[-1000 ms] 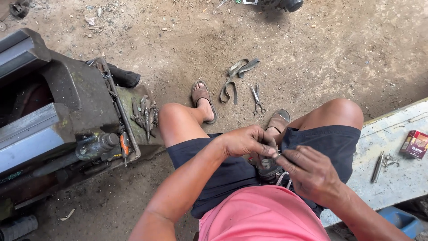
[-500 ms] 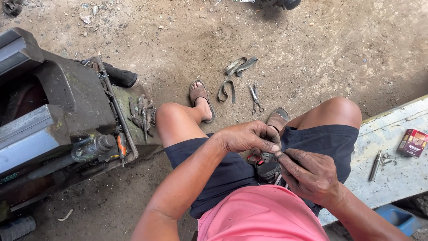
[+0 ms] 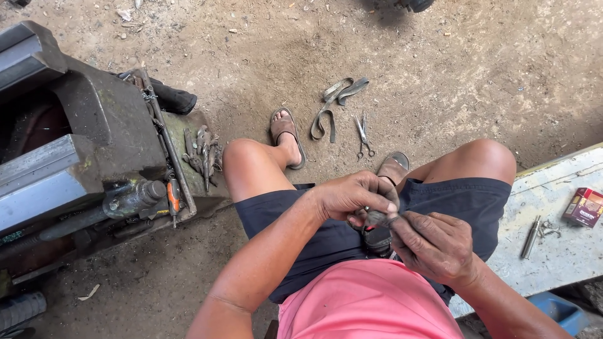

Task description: The person is seen inspecting a rubber belt and then standing up to operate and adjust a lathe machine in a workshop.

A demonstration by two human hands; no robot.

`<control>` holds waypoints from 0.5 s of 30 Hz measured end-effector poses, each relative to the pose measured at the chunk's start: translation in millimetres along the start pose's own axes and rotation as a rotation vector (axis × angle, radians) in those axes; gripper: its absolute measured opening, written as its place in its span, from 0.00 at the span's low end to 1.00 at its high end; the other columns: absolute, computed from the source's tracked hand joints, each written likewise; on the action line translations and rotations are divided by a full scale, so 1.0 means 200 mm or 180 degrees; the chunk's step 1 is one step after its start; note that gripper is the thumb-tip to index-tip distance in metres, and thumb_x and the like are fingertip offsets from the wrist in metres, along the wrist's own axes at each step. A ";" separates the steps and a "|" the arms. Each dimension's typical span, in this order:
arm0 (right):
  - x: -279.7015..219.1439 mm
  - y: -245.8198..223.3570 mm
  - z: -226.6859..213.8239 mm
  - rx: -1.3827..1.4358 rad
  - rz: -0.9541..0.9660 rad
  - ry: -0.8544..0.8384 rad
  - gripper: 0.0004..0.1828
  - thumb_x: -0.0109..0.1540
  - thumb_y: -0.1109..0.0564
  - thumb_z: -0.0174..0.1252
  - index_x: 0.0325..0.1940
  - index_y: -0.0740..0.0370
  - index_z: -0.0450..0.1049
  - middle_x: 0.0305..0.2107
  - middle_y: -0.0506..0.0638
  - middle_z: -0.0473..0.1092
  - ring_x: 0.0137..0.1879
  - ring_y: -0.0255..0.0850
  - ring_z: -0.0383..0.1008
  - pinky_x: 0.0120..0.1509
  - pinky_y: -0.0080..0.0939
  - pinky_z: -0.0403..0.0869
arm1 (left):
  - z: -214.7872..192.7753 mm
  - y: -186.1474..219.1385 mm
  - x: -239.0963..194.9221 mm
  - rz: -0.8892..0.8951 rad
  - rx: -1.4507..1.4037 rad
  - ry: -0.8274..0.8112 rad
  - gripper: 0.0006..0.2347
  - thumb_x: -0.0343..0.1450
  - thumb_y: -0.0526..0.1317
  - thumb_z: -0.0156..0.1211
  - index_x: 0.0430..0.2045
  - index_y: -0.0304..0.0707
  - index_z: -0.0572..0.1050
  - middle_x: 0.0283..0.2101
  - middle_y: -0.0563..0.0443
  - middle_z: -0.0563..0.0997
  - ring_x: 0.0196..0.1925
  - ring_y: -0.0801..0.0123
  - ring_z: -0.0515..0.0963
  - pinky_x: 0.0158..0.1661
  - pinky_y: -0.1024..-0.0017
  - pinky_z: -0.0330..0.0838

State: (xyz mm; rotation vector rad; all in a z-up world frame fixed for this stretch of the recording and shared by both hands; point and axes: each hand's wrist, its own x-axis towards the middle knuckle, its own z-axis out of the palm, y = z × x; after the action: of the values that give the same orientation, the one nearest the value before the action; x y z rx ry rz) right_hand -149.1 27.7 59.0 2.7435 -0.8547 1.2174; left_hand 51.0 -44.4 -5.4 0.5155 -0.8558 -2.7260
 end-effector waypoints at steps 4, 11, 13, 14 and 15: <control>0.01 -0.02 0.04 0.0140 -0.0022 0.0079 0.09 0.63 0.63 0.58 0.45 0.70 0.75 0.33 0.59 0.76 0.30 0.45 0.78 0.34 0.41 0.77 | 0.01 -0.07 0.04 0.0079 -0.0053 0.0054 0.07 0.70 0.34 0.62 0.38 0.32 0.73 0.23 0.49 0.72 0.15 0.70 0.69 0.10 0.79 0.53; 0.11 0.08 0.08 -0.0450 0.0356 0.0946 0.05 0.54 0.73 0.65 0.33 0.75 0.80 0.23 0.65 0.71 0.22 0.53 0.73 0.30 0.46 0.74 | 0.19 -0.13 0.05 0.1897 -0.0635 0.1369 0.14 0.77 0.43 0.61 0.43 0.26 0.77 0.33 0.42 0.81 0.37 0.61 0.86 0.33 0.60 0.85; 0.09 0.10 0.10 -0.0574 0.0388 0.1020 0.06 0.54 0.72 0.66 0.35 0.76 0.80 0.24 0.66 0.71 0.23 0.54 0.73 0.31 0.46 0.75 | 0.20 -0.18 0.09 0.2242 -0.0377 0.1577 0.11 0.73 0.36 0.66 0.44 0.23 0.77 0.34 0.41 0.80 0.39 0.62 0.85 0.38 0.60 0.84; 0.08 0.09 0.10 -0.0499 0.0397 0.0995 0.08 0.54 0.72 0.67 0.38 0.76 0.81 0.24 0.66 0.72 0.24 0.55 0.74 0.31 0.46 0.75 | 0.17 -0.22 0.12 0.2434 -0.0083 0.1802 0.10 0.72 0.33 0.68 0.44 0.25 0.78 0.34 0.42 0.81 0.39 0.66 0.84 0.39 0.66 0.83; 0.08 0.09 0.11 -0.0417 0.0395 0.0981 0.11 0.54 0.72 0.67 0.41 0.77 0.82 0.25 0.66 0.72 0.25 0.56 0.75 0.31 0.46 0.75 | 0.14 -0.26 0.15 0.2631 0.0228 0.2032 0.10 0.71 0.31 0.69 0.44 0.27 0.79 0.34 0.43 0.82 0.40 0.69 0.83 0.41 0.71 0.82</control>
State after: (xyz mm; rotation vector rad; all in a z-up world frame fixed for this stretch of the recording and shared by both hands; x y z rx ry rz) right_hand -133.5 -0.7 51.1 2.3485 -1.0362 1.4949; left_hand 6.2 1.6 -22.4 0.7690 -0.7530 -1.6466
